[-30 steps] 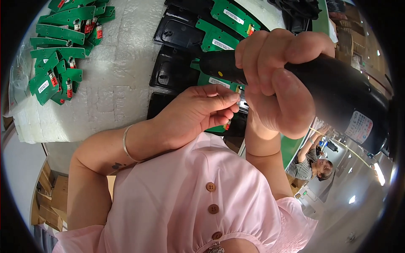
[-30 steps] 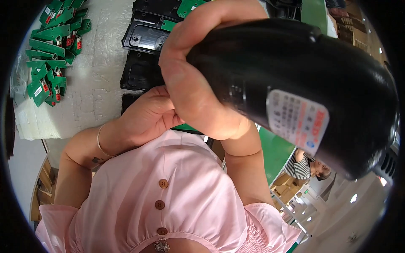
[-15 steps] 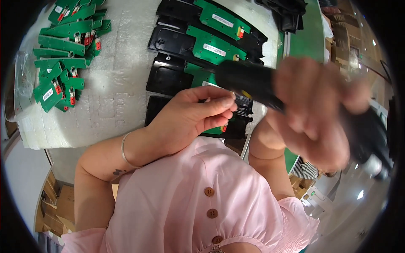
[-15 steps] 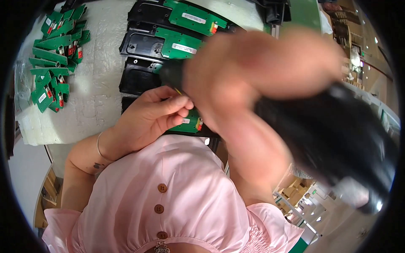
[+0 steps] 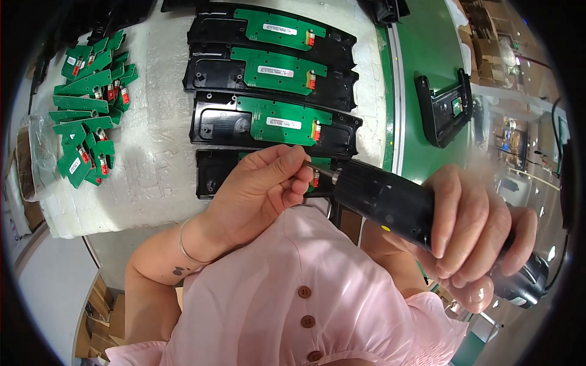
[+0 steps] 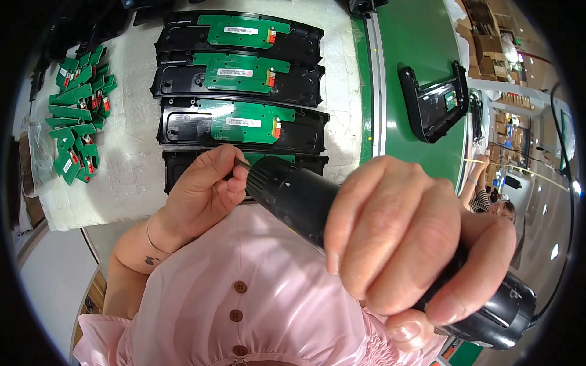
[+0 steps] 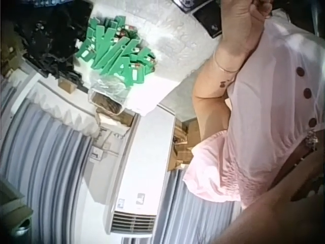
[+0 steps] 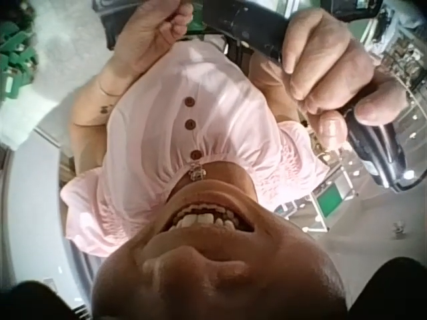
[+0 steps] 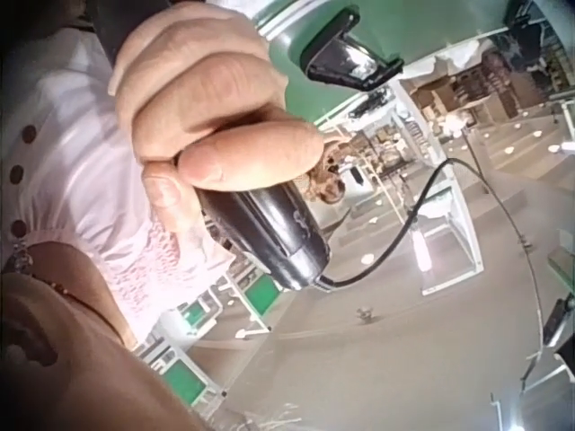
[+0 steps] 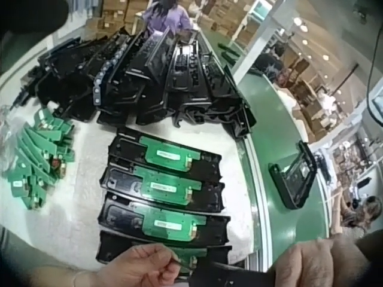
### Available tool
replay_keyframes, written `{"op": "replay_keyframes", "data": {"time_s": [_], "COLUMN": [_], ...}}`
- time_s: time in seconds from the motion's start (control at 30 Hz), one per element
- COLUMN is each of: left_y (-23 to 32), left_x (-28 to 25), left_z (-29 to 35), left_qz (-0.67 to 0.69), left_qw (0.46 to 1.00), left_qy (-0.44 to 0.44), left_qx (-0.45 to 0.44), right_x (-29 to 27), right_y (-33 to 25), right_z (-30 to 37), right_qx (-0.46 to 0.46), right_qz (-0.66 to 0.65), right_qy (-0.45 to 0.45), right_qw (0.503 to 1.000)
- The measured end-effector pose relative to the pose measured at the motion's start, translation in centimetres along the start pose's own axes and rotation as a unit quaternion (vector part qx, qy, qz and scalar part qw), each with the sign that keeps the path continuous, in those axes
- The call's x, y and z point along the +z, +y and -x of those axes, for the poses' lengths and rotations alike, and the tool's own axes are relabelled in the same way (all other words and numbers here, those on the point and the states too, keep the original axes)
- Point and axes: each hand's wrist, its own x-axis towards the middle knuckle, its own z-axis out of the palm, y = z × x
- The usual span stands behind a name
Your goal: Assembling electronic circuit boards onto plastic housings using an electric screwdriver.
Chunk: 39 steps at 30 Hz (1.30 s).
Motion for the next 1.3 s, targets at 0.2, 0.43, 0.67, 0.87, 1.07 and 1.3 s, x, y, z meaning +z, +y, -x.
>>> {"op": "replay_keyframes", "data": {"time_s": [0.2, 0.43, 0.67, 0.87, 1.07, 1.3], "left_y": [-0.6, -0.4, -0.2, 0.4, 0.4, 0.8], "left_x": [1.5, 1.2, 1.0, 0.6, 0.8, 0.8], "left_z": [0.5, 1.6, 1.7, 1.6, 1.3, 0.9], "left_qz": [0.071, -0.08, -0.092, -0.095, -0.093, -0.047], "left_qw": [0.995, 0.993, 0.992, 0.992, 0.99, 0.994], "left_qy": [0.075, 0.087, 0.089, 0.078, 0.093, 0.09], "left_qx": [-0.015, -0.01, -0.012, 0.005, 0.043, 0.033], "right_x": [0.0, -0.9, -0.7, -0.3, -0.4, -0.7], "right_y": [4.0, 7.9, 8.9, 9.3, 9.6, 2.8], "right_z": [0.4, -0.4, -0.9, -1.6, -1.6, -2.5], "right_qx": [-0.005, 0.029, 0.073, 0.104, 0.108, 0.07], "right_qz": [0.057, 0.026, 0.113, 0.129, 0.114, -0.006], "right_qy": [0.068, 0.173, 0.144, 0.091, 0.091, -0.013], "right_qw": [0.996, 0.984, 0.98, 0.982, 0.983, 0.997]}}
